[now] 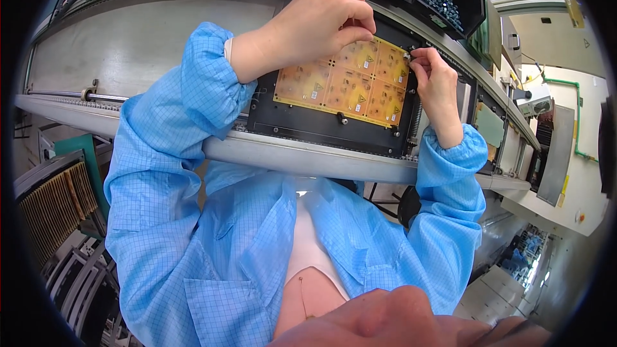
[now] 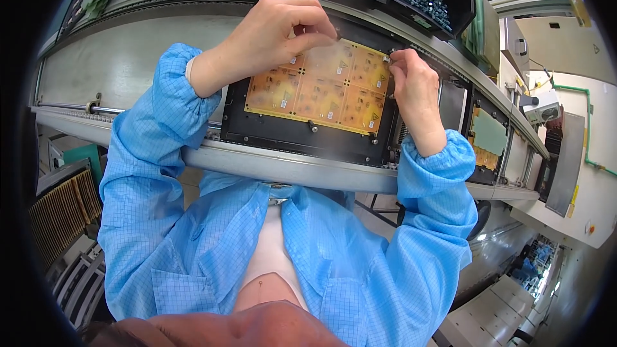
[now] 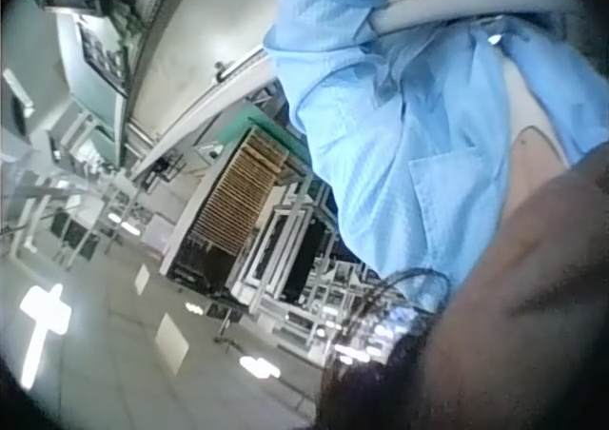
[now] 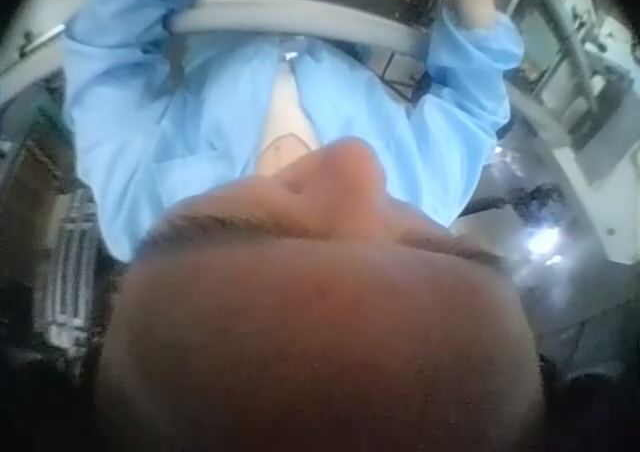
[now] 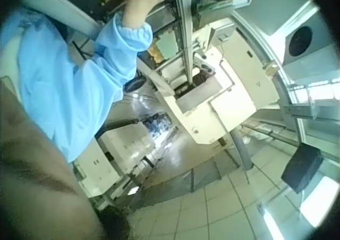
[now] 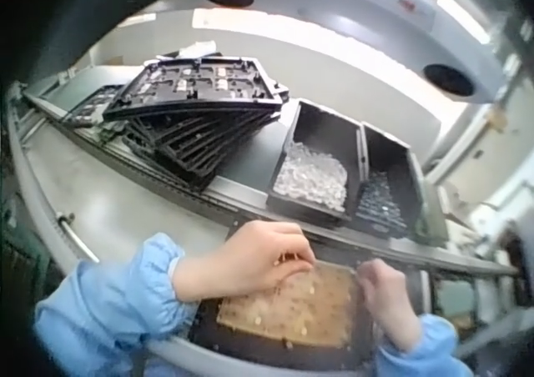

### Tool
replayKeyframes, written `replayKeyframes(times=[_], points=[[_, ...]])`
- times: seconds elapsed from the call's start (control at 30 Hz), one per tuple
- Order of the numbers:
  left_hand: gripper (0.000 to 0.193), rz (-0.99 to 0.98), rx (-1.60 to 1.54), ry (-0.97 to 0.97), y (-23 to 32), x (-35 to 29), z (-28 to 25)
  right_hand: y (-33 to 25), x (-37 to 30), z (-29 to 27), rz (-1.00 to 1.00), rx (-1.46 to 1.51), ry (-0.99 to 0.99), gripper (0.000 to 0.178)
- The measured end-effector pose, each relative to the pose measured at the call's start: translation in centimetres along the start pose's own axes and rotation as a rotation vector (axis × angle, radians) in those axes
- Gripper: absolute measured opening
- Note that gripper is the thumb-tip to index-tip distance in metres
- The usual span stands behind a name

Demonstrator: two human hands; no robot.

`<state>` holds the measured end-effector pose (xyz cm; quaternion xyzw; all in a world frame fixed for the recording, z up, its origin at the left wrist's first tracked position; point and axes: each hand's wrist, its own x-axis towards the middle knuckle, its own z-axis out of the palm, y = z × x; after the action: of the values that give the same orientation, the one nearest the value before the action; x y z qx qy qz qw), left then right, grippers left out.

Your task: The person places small electronic components by hand into designated slots on a printed circuit board.

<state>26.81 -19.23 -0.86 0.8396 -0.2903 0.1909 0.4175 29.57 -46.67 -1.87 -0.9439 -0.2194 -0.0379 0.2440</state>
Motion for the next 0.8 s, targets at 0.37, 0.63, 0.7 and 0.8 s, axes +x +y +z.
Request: replayKeyframes(times=[0.37, 0.63, 0.7, 0.8], points=[[0.012, 0.026, 0.016, 0.003, -0.7, -0.2, 0.2, 0.0, 0.6, 1.2, 0.118, -0.127, 0.033, 0.016], [0.01, -0.196, -0.178, 0.015, 0.1, 0.0, -0.1, 0.4, 1.4, 0.4, 0.014, -0.2, 0.167, 0.014], [0.009, -0.308, -0.278, -0.034, 0.6, 0.3, -0.5, 1.0, 3.4, -1.0, -0.064, -0.156, 0.302, 0.015], [0.009, -0.499, -0.432, -0.143, 1.1, 0.5, -0.7, 3.9, 8.6, -1.9, -0.287, -0.236, 0.415, 0.012]])
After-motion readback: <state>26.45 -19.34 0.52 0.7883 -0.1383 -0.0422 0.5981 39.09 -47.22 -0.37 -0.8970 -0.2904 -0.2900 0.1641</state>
